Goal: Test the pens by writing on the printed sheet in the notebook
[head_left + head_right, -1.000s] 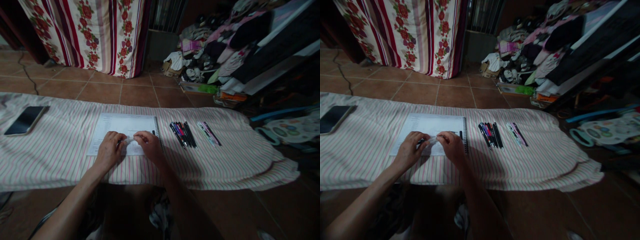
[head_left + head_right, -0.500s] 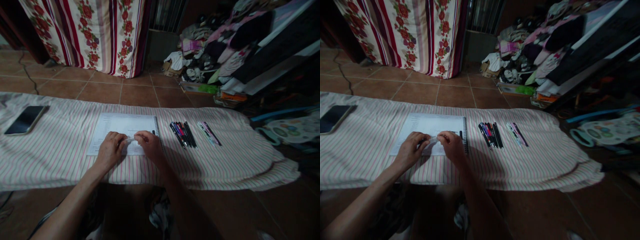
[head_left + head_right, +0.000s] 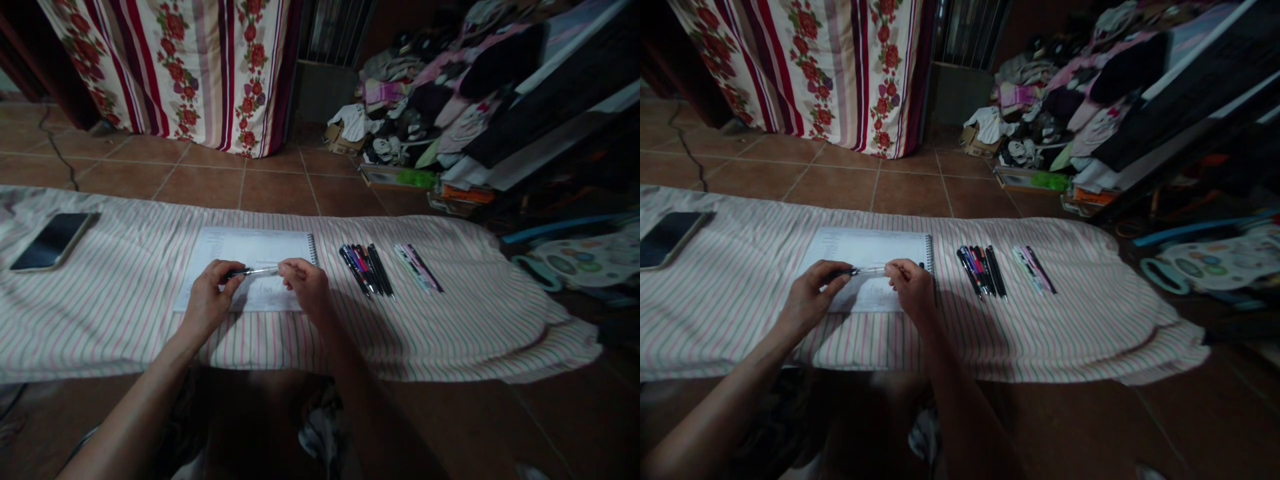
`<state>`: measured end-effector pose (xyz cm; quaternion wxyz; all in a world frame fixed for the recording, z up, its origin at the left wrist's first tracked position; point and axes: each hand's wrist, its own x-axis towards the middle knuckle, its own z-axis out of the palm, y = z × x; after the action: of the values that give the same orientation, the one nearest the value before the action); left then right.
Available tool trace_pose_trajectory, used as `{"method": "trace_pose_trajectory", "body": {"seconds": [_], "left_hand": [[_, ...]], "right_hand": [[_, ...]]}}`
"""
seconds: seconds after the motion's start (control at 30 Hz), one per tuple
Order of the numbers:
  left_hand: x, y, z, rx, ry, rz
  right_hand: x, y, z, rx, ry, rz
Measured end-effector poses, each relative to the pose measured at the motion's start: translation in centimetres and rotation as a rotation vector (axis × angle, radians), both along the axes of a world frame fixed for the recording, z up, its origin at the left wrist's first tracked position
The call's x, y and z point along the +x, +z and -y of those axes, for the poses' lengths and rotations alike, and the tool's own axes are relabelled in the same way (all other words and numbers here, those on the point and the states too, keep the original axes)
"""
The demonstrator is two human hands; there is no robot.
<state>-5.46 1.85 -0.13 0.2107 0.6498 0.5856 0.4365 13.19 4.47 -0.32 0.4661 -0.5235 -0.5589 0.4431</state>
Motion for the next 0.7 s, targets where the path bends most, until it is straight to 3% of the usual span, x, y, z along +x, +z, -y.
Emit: {"method": "trace_pose_trajectory", "body": {"seconds": [0.4, 0.53, 0.7], "left_hand": [[0.0, -0.1, -0.1, -0.021, 0.008, 0.088], [0.1, -0.4, -0.4, -0.144, 0.118, 0.357], [0.5, 0.5, -0.8, -0.236, 0.292, 0.864]], "right_hand": [[-0.2, -0.2, -0.2, 0.008, -0.016, -0.048], [-0.6, -0.4, -0.1, -0.008, -0.021, -0.083], [-1.3, -0.8, 0.3, -0.029, -0.002, -0.069]]}}
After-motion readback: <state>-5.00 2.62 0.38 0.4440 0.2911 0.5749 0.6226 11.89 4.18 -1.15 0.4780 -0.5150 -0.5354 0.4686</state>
